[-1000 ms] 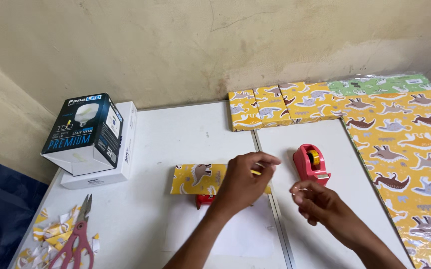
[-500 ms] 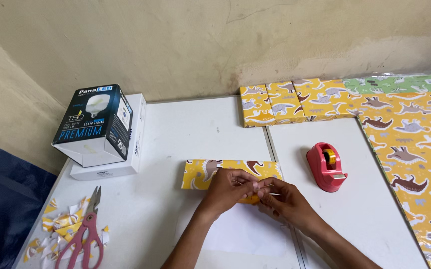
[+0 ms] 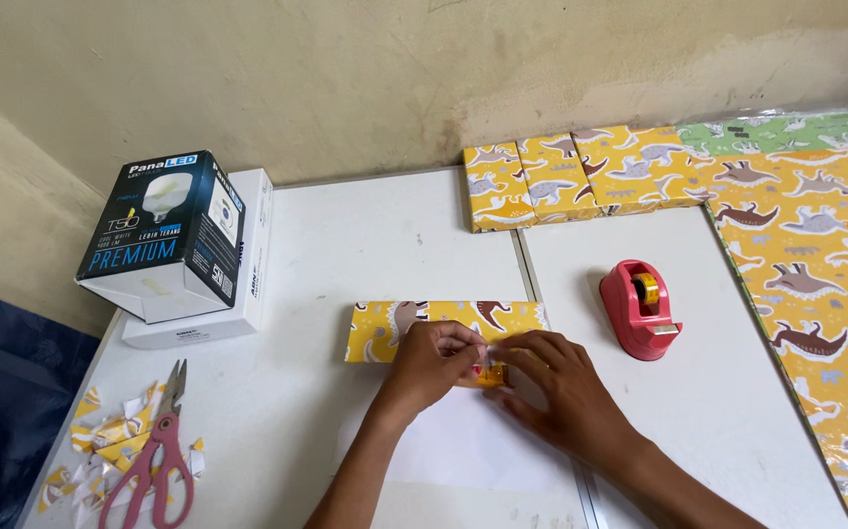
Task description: The person wraps a small rectangular box with dinosaur-patterned paper, folds the edges, and secures them with tape. They then wrap a second small packet in the same paper, folding and taping the edges to complete the package.
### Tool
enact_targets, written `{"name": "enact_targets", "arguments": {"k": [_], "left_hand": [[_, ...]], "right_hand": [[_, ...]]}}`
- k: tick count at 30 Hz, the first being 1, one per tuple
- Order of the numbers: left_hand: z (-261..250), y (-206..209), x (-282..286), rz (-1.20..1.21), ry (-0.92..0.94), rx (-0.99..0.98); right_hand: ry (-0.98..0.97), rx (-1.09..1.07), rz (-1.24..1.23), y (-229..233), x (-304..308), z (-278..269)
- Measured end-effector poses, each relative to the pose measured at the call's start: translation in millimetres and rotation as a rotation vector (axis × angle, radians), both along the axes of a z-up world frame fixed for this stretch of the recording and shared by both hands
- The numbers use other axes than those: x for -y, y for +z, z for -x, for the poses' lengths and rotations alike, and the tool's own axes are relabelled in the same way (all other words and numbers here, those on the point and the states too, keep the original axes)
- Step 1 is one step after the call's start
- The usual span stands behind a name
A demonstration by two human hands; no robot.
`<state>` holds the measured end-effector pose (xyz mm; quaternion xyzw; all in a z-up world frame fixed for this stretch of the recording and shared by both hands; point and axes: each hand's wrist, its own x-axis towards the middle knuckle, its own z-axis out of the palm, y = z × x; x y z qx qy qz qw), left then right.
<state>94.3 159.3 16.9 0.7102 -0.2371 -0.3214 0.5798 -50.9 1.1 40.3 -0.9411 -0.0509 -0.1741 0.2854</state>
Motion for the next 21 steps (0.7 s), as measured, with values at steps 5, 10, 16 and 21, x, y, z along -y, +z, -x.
{"name": "enact_targets", "arguments": {"k": [5, 10, 16, 21], "left_hand": [[1, -4, 1, -0.065, 0.015, 0.022], [6, 2, 2, -0.136, 0.015, 0.077], [11, 20, 0, -0.141, -0.011, 0.004], [12, 26, 2, -0.195, -0.031, 0.007]], "right_hand": [[0.005, 0.015, 0.078, -6, 4, -2], [-0.008, 0.010, 0.053, -13, 7, -2], [-0.014, 0.032, 0.040, -14, 6, -2], [-0.011, -0.011, 0.015, -13, 7, -2]]}}
